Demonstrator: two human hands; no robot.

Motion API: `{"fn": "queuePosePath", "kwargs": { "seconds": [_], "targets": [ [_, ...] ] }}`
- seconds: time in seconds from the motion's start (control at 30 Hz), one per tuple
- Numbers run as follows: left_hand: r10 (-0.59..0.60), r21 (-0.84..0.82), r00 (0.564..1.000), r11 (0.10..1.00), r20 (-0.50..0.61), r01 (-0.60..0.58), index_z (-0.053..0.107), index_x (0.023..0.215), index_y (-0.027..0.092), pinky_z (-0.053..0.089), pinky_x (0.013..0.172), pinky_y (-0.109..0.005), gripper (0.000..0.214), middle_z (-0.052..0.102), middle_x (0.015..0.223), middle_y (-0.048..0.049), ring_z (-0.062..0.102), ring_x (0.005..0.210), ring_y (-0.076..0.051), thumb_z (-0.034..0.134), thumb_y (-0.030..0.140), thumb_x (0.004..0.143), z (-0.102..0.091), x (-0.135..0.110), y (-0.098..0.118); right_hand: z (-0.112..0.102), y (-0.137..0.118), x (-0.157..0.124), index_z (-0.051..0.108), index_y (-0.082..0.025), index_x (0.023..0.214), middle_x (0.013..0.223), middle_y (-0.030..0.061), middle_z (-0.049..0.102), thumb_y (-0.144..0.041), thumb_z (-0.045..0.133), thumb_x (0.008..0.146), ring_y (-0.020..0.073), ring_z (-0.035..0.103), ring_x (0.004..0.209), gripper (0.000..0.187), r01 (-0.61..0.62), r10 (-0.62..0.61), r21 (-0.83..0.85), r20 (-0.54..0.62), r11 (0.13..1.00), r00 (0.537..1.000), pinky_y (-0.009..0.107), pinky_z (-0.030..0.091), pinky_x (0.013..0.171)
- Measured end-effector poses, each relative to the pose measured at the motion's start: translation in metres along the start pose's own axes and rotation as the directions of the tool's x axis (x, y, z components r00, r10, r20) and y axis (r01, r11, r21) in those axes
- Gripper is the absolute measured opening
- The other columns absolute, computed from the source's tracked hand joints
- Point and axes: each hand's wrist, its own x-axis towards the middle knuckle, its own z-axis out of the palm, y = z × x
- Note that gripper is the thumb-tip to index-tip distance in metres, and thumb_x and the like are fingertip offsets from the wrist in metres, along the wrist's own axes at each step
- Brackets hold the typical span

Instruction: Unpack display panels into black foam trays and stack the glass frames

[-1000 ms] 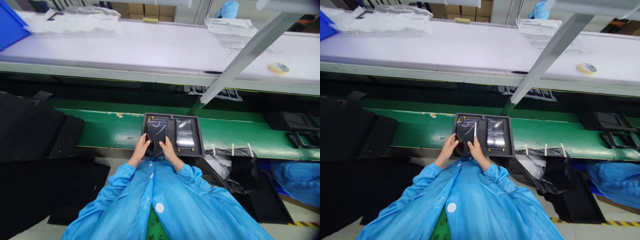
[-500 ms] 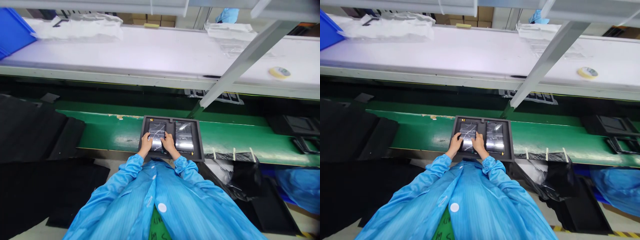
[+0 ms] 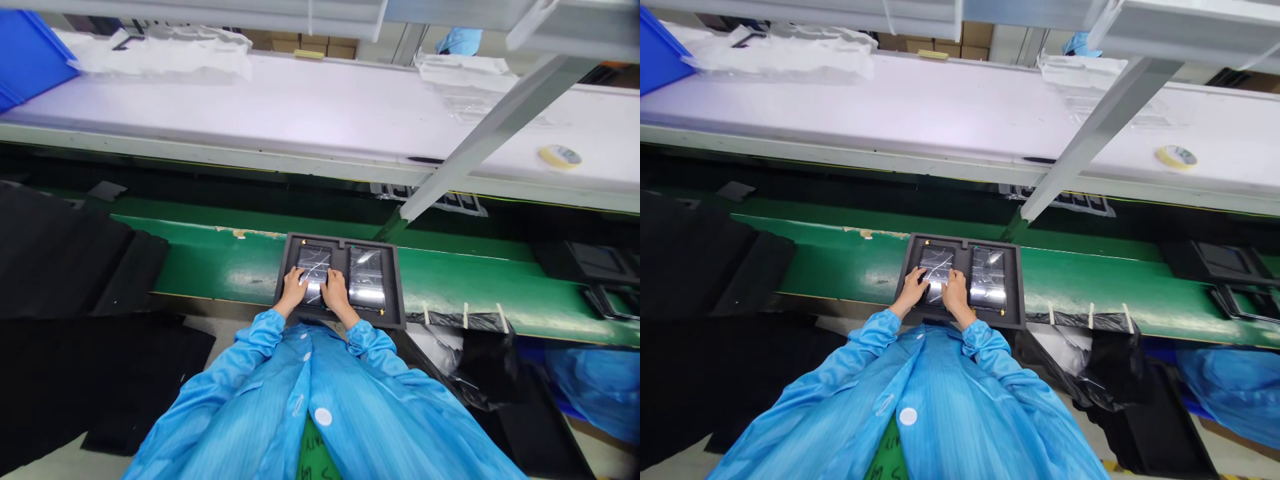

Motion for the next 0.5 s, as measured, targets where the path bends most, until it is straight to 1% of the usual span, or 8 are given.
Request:
{"fn": "queuePosePath", "kwargs": {
  "seconds": [0.13, 0.2, 0.27, 0.3, 0.33, 0.4, 0.43, 0.5],
  "targets": [
    [0.012, 0.009, 0.998, 1.000, 0.055, -0.013, 0.067, 0.119, 0.018, 0.021, 0.123, -0.058, 0.047, 0.040, 0.160, -0.0227, 0.030, 0.152, -0.038, 0.077, 0.029, 0.074, 0.001, 0.001, 0.004, -0.007, -0.001, 0.004, 0.051, -0.012, 0.145, 0.138, 0.0203, 0.050, -0.021, 0.056, 0.089, 0.0318, 0.048, 0.128, 0.057, -0.007, 0.008, -0.025, 0.036, 1.000, 0.999, 0.049, 0.041, 0.113],
    [0.024, 0.005, 0.999, 1.000, 0.045, -0.024, 0.068, 0.119, 0.017, 0.024, 0.122, -0.057, 0.047, 0.040, 0.160, -0.0237, 0.033, 0.151, -0.037, 0.076, 0.027, 0.075, -0.004, -0.004, 0.007, -0.011, 0.000, 0.003, 0.054, -0.011, 0.143, 0.139, 0.0196, 0.050, -0.022, 0.057, 0.088, 0.0312, 0.048, 0.130, 0.056, 0.015, -0.014, -0.022, 0.042, 1.000, 0.999, 0.049, 0.041, 0.114],
    [0.088, -0.019, 0.996, 0.996, 0.022, -0.087, 0.066, 0.124, 0.016, 0.030, 0.121, -0.054, 0.046, 0.039, 0.160, -0.0232, 0.039, 0.148, -0.035, 0.071, 0.025, 0.079, -0.020, -0.010, 0.010, -0.015, 0.001, 0.000, 0.057, -0.010, 0.138, 0.139, 0.0200, 0.050, -0.024, 0.056, 0.087, 0.0319, 0.047, 0.133, 0.053, 0.054, -0.053, -0.027, 0.008, 0.998, 0.999, 0.050, 0.038, 0.117],
    [0.146, -0.029, 0.989, 0.989, -0.004, -0.146, 0.065, 0.127, 0.016, 0.034, 0.120, -0.052, 0.045, 0.038, 0.161, -0.0226, 0.042, 0.146, -0.033, 0.068, 0.025, 0.083, -0.035, -0.013, 0.011, -0.017, 0.002, -0.001, 0.059, -0.009, 0.135, 0.140, 0.0207, 0.049, -0.025, 0.055, 0.088, 0.0328, 0.046, 0.134, 0.051, 0.077, -0.078, -0.031, -0.026, 0.997, 0.997, 0.051, 0.037, 0.118],
    [0.216, -0.025, 0.975, 0.976, -0.049, -0.217, 0.064, 0.129, 0.017, 0.035, 0.119, -0.051, 0.044, 0.037, 0.161, -0.0220, 0.044, 0.145, -0.032, 0.064, 0.025, 0.086, -0.056, -0.015, 0.012, -0.018, 0.003, -0.001, 0.060, -0.008, 0.134, 0.140, 0.0220, 0.049, -0.028, 0.053, 0.089, 0.0341, 0.044, 0.136, 0.050, 0.105, -0.107, -0.036, -0.070, 0.994, 0.992, 0.053, 0.037, 0.118],
    [0.353, 0.061, 0.911, 0.936, -0.212, -0.348, 0.062, 0.131, 0.016, 0.034, 0.121, -0.049, 0.041, 0.038, 0.160, -0.0212, 0.044, 0.146, -0.030, 0.057, 0.027, 0.091, -0.115, -0.021, 0.014, -0.020, 0.003, -0.001, 0.061, -0.007, 0.133, 0.141, 0.0241, 0.047, -0.036, 0.049, 0.092, 0.0366, 0.043, 0.137, 0.052, 0.171, -0.173, -0.027, -0.132, 0.985, 0.976, 0.057, 0.037, 0.117],
    [0.400, 0.148, 0.854, 0.917, -0.333, -0.371, 0.063, 0.129, 0.016, 0.030, 0.123, -0.048, 0.039, 0.041, 0.158, -0.0213, 0.041, 0.147, -0.029, 0.055, 0.028, 0.093, -0.153, -0.027, 0.014, -0.020, 0.000, -0.003, 0.061, -0.008, 0.132, 0.142, 0.0241, 0.046, -0.041, 0.048, 0.093, 0.0372, 0.044, 0.137, 0.053, 0.199, -0.199, -0.012, -0.146, 0.980, 0.969, 0.058, 0.039, 0.115],
    [0.472, 0.352, 0.687, 0.879, -0.552, -0.321, 0.062, 0.129, 0.015, 0.025, 0.125, -0.048, 0.038, 0.041, 0.157, -0.0212, 0.034, 0.151, -0.030, 0.053, 0.030, 0.095, -0.238, -0.043, 0.014, -0.017, -0.009, -0.011, 0.063, -0.012, 0.131, 0.143, 0.0230, 0.047, -0.047, 0.047, 0.093, 0.0370, 0.050, 0.132, 0.054, 0.231, -0.224, 0.034, -0.139, 0.972, 0.965, 0.058, 0.048, 0.107]
  ]
}}
